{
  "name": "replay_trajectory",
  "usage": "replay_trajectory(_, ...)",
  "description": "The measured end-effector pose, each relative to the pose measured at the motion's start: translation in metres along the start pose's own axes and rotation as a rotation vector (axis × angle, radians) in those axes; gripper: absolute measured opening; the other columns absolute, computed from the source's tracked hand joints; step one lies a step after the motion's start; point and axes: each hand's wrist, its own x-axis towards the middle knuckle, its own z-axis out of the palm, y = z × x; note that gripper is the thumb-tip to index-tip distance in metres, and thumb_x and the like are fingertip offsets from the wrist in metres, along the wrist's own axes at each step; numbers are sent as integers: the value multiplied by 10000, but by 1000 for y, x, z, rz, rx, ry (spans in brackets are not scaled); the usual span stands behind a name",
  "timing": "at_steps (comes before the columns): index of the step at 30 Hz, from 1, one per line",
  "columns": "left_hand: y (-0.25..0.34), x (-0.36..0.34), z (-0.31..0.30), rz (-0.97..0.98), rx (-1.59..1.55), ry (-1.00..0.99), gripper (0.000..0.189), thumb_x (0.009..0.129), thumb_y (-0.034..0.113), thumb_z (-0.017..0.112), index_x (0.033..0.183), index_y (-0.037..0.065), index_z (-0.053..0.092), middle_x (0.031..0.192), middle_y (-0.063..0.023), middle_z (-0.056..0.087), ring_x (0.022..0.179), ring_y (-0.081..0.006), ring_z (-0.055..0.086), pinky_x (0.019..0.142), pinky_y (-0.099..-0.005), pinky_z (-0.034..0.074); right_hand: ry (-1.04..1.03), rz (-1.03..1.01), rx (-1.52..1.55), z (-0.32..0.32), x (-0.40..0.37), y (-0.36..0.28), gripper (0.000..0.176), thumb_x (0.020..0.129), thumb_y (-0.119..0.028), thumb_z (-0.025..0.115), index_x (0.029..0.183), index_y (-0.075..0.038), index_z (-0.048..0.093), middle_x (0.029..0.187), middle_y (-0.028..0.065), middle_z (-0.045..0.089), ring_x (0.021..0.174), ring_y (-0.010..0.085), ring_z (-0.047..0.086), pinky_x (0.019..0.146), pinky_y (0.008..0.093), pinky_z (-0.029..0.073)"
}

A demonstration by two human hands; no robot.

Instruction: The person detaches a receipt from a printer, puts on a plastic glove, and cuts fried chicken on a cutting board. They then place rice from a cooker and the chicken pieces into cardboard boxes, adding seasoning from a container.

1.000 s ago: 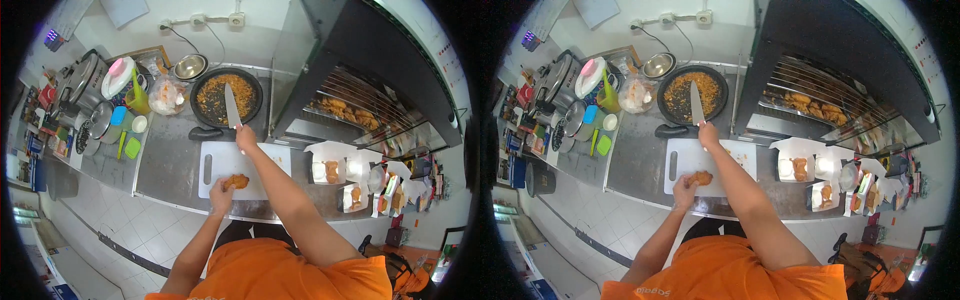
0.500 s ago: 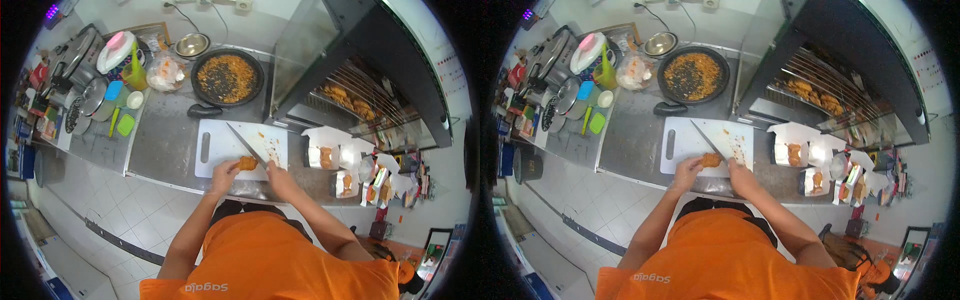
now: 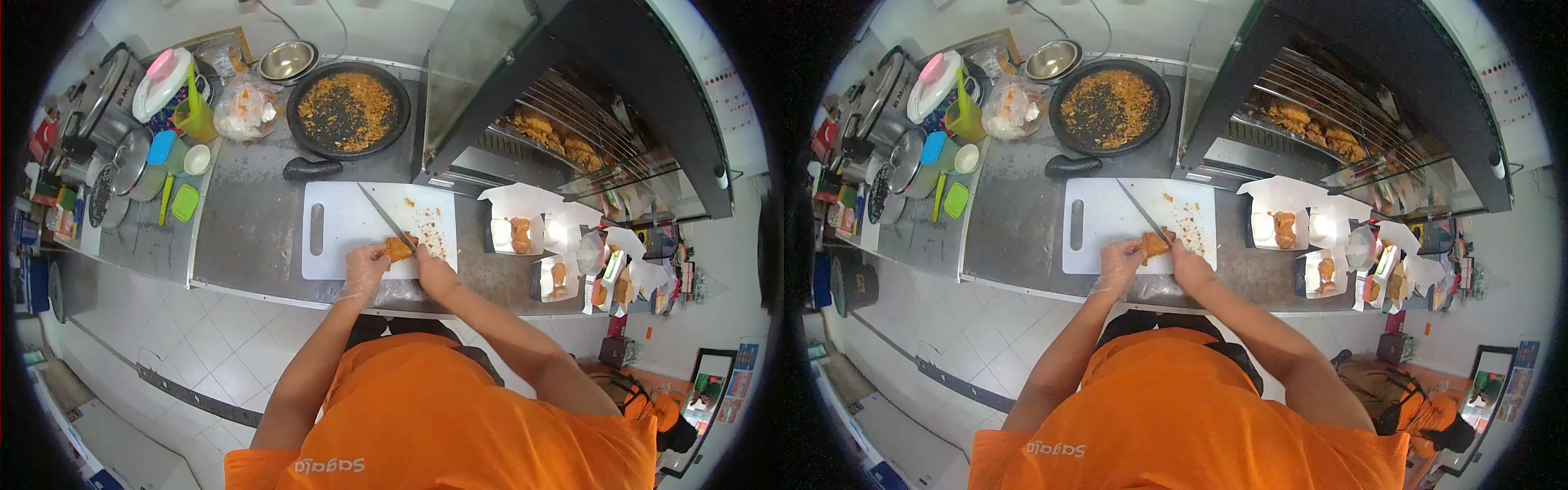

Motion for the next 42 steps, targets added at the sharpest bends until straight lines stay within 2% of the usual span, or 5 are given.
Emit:
replay_trajectory(19,-30,20,27,-162,-164,-3,330,824,175,789,1108,7,776,967,-191,776,868,-266,763,832,-357,585,11,45,47,-2,-33,-21,228,1055,-208,468,1138,2,434,862,373,674,840,562,676,764,637,528)
replay_trajectory(25,-41,20,36,72,-81,115,211,815,102,803,1012,27,791,949,-169,764,835,-301,738,797,-371,573,-28,6,33,-1,10,-28,237,1001,-91,426,1198,42,425,960,383,685,935,531,699,826,585,560)
replay_trajectory(27,-39,24,39,-71,-69,208,76,873,46,751,938,10,766,844,-117,761,658,-156,693,616,-303,548,-68,-22,-30,-30,4,-37,235,1007,-97,429,1207,27,425,953,381,686,925,528,702,831,582,561)
replay_trajectory(37,-23,18,26,27,-106,186,76,884,50,731,836,-7,749,666,-113,710,585,-138,655,580,-296,523,75,-54,236,18,23,-26,291,1062,-275,479,1168,-9,432,902,378,673,871,562,669,790,649,507)
replay_trajectory(42,7,22,-22,412,421,-8,300,845,23,699,1143,20,729,1172,-164,726,1026,-266,713,867,-400,558,71,-38,-104,-78,-12,8,233,1049,-243,509,1170,-46,480,914,299,714,863,468,721,754,577,564)
